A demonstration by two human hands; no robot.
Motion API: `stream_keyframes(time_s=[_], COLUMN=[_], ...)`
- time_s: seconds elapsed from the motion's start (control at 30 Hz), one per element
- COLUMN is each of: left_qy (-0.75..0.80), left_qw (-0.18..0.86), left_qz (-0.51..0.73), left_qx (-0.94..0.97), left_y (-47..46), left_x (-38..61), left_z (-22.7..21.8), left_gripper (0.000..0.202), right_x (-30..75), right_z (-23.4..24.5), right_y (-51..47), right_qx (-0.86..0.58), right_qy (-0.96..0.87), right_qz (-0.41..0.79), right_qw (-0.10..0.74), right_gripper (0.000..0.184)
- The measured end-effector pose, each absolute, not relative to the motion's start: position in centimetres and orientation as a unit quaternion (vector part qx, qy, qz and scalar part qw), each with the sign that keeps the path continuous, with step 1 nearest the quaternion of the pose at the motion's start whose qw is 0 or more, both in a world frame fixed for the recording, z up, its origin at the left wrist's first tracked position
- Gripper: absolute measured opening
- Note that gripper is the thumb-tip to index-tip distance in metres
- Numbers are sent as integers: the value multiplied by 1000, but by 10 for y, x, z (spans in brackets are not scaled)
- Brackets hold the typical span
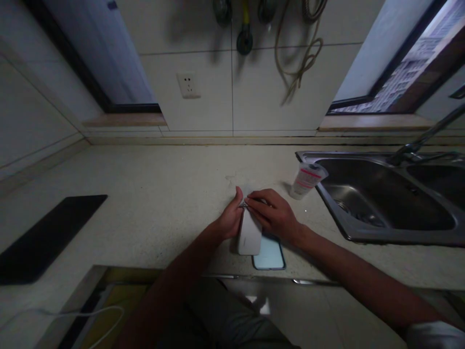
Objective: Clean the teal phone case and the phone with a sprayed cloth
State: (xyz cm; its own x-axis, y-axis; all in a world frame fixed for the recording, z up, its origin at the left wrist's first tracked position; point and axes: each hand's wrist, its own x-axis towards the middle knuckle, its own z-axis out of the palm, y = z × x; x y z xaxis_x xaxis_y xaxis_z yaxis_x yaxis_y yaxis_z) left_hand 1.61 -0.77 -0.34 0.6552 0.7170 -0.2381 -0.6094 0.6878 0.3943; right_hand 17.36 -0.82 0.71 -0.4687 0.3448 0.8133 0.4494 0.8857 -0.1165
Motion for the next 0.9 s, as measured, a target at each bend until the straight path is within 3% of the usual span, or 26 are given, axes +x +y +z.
stream_keyframes(time_s=[0.43, 0.73, 0.9], left_qy=[218, 203, 195], left_qw=[877, 866, 828], left_qz=[388, 429, 511], left_qx=[180, 156, 123], left_y=[-9, 2, 5], left_x=[9, -2, -5], left_z=[10, 12, 19], left_gripper=[61, 71, 65], right_x=[179, 160, 157], right_z=[9, 3, 5], right_y=[-2, -18, -21], right_qx=[-243, -99, -74], right_qy=[-842, -898, -910], right_qz=[-52, -30, -18], right_qw=[479, 427, 409], right_gripper=[25, 19, 14])
